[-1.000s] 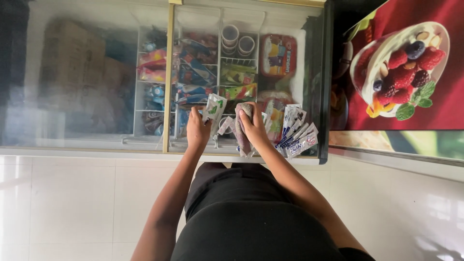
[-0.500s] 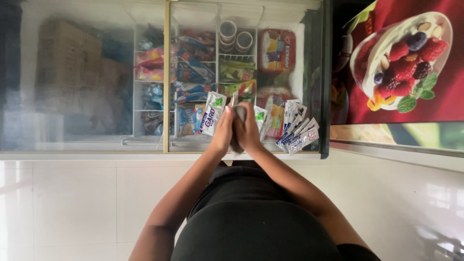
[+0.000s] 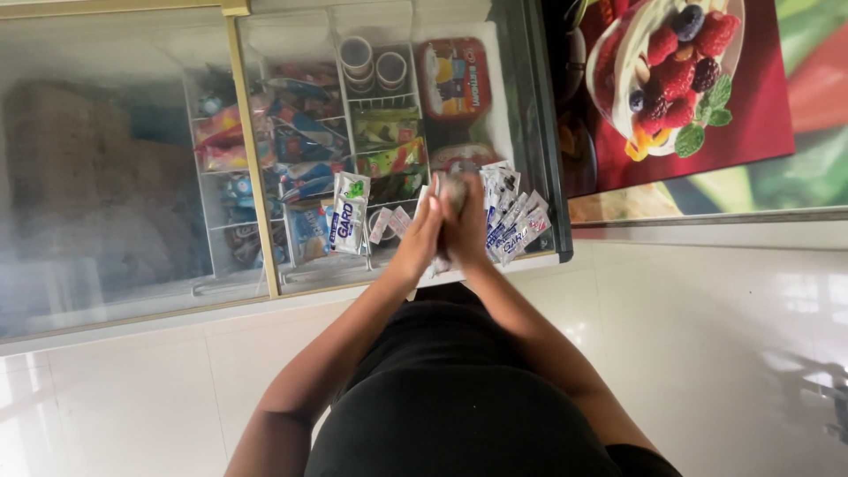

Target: Wiping down small merchandise packets with a cloth before restocking them.

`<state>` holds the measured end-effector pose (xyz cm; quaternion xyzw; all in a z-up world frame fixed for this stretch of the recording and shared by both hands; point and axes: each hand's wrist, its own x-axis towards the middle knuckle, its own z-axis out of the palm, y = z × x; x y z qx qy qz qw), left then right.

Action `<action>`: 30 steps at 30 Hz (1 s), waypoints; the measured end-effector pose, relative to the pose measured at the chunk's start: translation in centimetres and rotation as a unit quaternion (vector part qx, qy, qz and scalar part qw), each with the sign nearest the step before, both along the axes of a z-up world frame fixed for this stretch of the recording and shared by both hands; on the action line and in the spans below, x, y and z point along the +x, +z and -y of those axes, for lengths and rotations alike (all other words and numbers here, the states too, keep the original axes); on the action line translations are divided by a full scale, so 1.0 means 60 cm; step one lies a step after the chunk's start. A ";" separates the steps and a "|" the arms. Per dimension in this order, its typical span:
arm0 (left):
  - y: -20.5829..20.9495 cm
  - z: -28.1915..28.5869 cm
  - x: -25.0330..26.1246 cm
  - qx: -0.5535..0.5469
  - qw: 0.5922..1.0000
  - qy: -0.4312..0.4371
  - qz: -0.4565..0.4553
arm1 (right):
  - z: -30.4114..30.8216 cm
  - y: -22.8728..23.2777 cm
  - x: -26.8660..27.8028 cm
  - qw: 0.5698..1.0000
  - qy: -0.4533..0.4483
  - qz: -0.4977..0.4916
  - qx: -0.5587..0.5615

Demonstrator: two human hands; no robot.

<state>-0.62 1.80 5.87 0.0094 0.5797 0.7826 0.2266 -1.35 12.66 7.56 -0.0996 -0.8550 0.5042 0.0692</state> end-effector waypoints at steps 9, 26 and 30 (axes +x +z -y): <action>0.070 -0.014 -0.021 0.029 0.981 0.007 0.191 | -0.021 -0.028 0.055 0.998 0.063 0.028 0.012; 0.042 0.026 -0.057 0.131 0.951 0.235 0.150 | 0.016 0.014 0.007 0.956 0.166 -0.044 -0.236; 0.039 0.058 -0.056 0.174 0.933 0.283 0.136 | 0.034 0.039 0.025 0.919 0.337 -0.125 -0.164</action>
